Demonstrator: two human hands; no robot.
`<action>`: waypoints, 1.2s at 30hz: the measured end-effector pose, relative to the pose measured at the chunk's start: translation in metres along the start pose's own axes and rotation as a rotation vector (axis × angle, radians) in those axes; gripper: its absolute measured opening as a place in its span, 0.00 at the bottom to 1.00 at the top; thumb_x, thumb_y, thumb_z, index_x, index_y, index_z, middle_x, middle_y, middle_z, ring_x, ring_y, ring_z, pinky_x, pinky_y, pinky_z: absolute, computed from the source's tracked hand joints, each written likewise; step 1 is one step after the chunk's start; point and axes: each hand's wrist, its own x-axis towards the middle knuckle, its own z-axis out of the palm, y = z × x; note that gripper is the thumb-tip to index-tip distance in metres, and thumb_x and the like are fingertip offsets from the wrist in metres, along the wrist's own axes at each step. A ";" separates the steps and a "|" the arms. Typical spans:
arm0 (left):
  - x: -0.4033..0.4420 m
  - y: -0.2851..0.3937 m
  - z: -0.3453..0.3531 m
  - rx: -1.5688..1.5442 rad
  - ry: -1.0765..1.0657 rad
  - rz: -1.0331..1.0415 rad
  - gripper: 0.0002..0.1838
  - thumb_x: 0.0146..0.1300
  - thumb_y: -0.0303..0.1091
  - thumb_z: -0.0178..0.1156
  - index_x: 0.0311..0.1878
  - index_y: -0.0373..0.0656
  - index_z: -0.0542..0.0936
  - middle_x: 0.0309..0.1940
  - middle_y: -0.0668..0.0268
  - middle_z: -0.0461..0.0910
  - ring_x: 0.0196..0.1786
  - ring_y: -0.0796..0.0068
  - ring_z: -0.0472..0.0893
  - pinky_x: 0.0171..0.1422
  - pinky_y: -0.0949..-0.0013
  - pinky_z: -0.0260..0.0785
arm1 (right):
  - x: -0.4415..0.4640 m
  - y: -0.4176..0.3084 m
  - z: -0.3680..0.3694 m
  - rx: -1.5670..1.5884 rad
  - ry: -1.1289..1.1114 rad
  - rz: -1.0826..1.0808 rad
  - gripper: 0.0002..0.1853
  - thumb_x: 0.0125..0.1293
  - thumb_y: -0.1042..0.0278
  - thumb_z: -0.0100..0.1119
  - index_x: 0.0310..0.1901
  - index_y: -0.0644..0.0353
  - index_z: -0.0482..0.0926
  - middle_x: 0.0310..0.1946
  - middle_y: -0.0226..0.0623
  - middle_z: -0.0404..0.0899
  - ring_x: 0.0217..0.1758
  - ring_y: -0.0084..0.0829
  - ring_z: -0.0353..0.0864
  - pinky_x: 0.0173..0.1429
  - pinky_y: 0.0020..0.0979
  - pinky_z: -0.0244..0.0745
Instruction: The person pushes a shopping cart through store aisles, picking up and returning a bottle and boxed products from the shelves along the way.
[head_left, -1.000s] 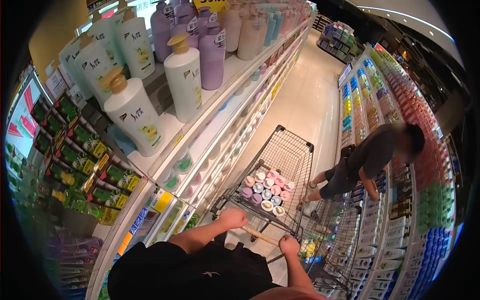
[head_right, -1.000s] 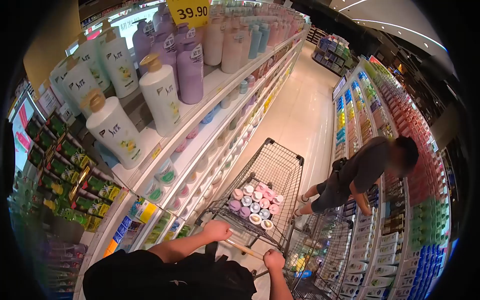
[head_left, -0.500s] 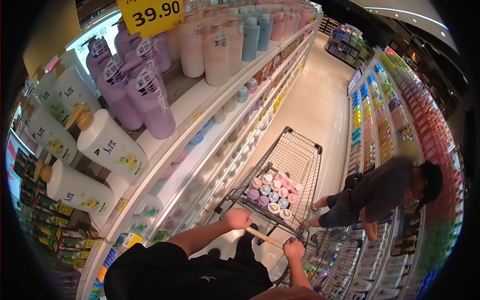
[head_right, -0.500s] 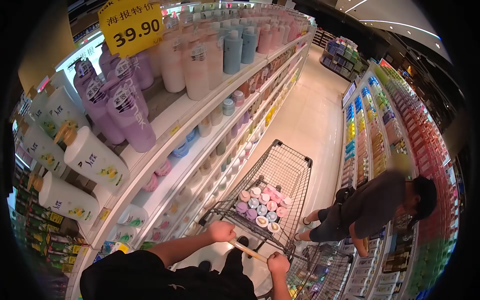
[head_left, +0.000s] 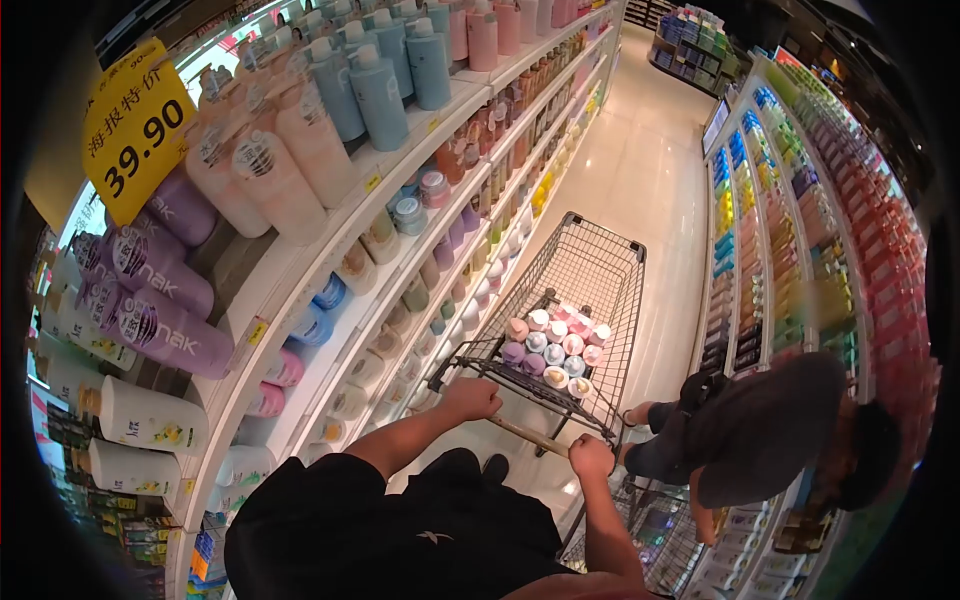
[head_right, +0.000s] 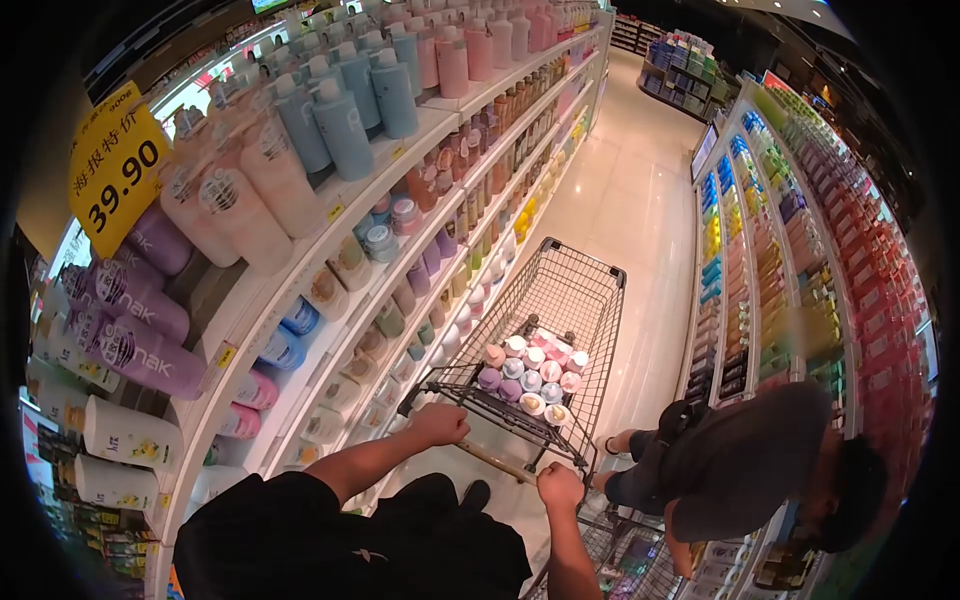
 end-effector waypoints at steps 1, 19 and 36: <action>0.015 0.000 -0.002 -0.036 0.035 0.011 0.17 0.66 0.50 0.60 0.35 0.46 0.86 0.32 0.54 0.88 0.39 0.45 0.89 0.45 0.41 0.80 | 0.014 -0.001 -0.007 0.016 0.005 0.006 0.21 0.73 0.53 0.51 0.49 0.51 0.93 0.46 0.50 0.93 0.52 0.54 0.93 0.60 0.54 0.86; 0.330 0.020 -0.085 -0.014 0.024 0.070 0.22 0.62 0.52 0.58 0.32 0.42 0.91 0.32 0.49 0.89 0.39 0.42 0.90 0.47 0.40 0.83 | 0.295 -0.027 -0.139 0.013 0.013 0.072 0.21 0.74 0.52 0.50 0.50 0.49 0.94 0.47 0.51 0.93 0.52 0.56 0.92 0.60 0.55 0.86; 0.616 0.056 -0.142 -0.043 0.010 0.087 0.22 0.64 0.49 0.58 0.31 0.41 0.90 0.31 0.49 0.89 0.40 0.44 0.90 0.48 0.41 0.83 | 0.559 -0.030 -0.268 -0.013 0.040 0.104 0.20 0.73 0.54 0.52 0.46 0.51 0.93 0.43 0.49 0.93 0.49 0.53 0.93 0.56 0.54 0.87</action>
